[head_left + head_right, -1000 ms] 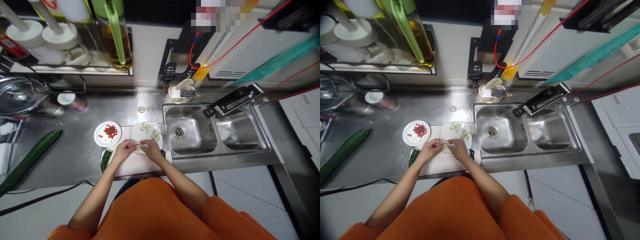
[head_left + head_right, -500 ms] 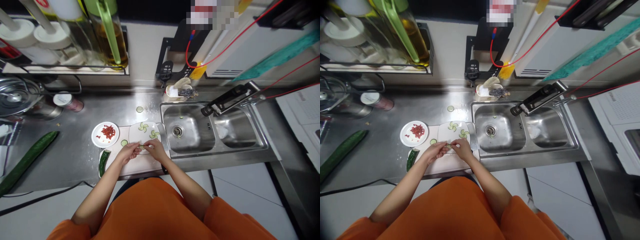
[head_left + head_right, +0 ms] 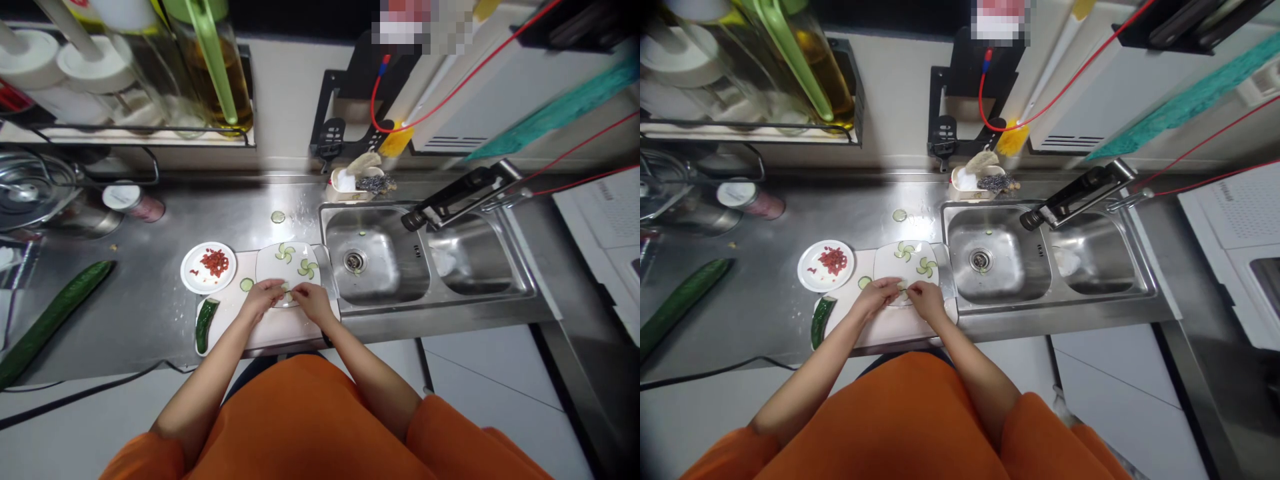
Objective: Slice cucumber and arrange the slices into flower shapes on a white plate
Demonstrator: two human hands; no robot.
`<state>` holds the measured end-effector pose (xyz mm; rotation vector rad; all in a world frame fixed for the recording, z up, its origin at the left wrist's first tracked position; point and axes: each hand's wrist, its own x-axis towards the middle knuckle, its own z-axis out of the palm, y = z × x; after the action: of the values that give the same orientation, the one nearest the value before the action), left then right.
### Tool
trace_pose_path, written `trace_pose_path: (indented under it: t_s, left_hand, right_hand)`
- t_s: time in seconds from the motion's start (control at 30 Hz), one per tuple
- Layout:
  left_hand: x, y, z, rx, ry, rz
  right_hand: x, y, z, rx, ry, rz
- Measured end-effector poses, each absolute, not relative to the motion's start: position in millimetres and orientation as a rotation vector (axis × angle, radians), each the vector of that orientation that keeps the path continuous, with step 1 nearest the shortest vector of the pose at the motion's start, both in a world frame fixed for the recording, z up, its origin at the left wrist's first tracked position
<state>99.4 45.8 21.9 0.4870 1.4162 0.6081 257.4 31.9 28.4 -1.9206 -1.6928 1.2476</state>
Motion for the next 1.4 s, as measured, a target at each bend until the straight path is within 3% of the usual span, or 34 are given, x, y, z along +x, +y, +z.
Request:
trace_pose_path:
  t_s: [0.53, 1.4]
  left_hand:
    - [109.1, 42.0, 19.8, 1.443, 1.700, 0.279]
    - [114.0, 28.4, 9.6, 1.807, 1.747, 0.165]
  right_hand:
    - [251.5, 27.7, 33.5, -2.200, -2.151, 0.955]
    - [256.2, -10.9, 16.4, -1.743, -2.536, 0.488]
